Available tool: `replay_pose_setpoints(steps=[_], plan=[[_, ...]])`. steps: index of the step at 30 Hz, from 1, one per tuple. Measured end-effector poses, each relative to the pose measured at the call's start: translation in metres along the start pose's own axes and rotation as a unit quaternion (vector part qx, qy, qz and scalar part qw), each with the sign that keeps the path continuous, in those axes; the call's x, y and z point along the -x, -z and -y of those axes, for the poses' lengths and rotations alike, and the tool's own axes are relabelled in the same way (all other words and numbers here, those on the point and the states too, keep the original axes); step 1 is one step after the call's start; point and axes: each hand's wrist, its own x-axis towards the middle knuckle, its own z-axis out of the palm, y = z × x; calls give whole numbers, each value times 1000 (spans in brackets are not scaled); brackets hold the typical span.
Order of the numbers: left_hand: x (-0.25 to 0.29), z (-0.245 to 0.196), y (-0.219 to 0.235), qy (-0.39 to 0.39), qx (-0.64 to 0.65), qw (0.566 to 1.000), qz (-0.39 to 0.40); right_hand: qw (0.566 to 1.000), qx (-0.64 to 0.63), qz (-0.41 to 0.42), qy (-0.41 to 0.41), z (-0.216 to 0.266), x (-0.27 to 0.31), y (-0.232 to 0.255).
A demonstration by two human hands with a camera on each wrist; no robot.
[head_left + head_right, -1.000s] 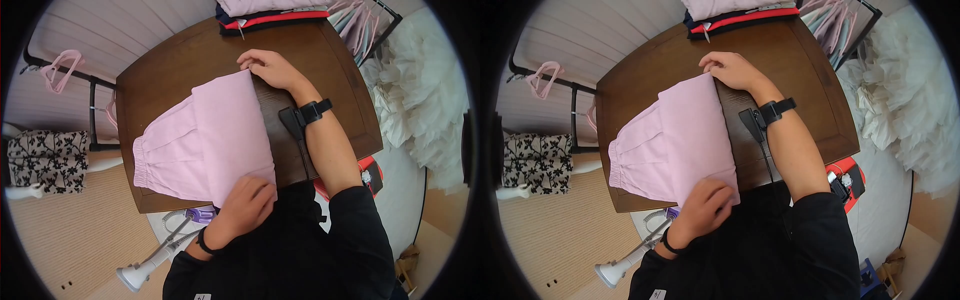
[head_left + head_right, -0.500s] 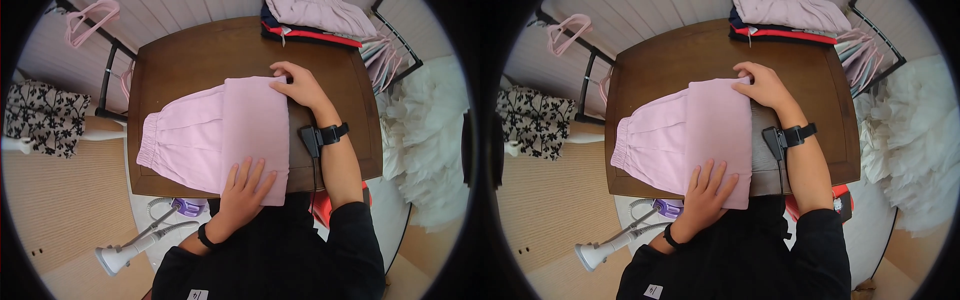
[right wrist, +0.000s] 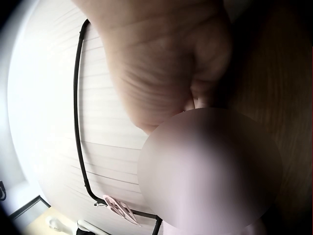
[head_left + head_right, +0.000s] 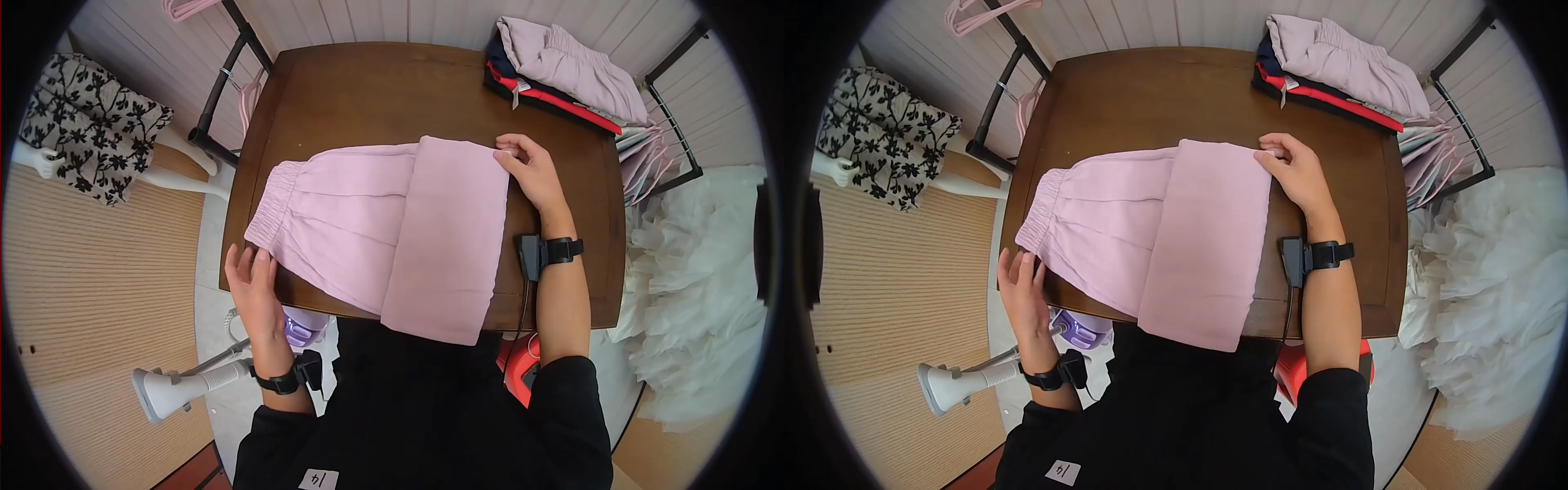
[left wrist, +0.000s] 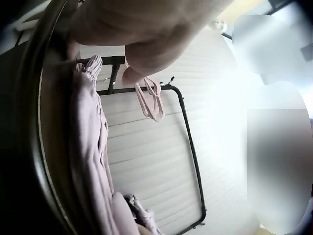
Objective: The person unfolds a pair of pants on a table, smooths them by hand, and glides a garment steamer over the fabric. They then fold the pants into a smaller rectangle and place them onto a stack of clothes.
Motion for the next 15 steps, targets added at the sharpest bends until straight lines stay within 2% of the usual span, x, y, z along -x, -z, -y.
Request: replay_pose_setpoints(steps=[1,5,8,10,11,13,14,15], plan=[[-2,-3,-1,57,79,995,24,1000,-18,5,-9,0,1,0],[-26,5,-9,71,94,993,15,999,-31,11,-19,1,10,1],[-41,8,-13,96,123,988,20,998,-57,7,3,2,20,3],[-46,6,-14,79,133,981,114,996,-86,-18,-18,5,23,3],[-43,2,-17,77,131,981,120,996,-88,-23,-18,5,24,3],[-29,-14,-29,-13,177,977,123,991,-127,-42,-21,3,25,2],[-17,-25,-40,-13,175,976,130,990,-128,-50,-21,3,26,2],[0,-37,-52,-60,177,974,127,990,-131,-60,-5,3,26,2]])
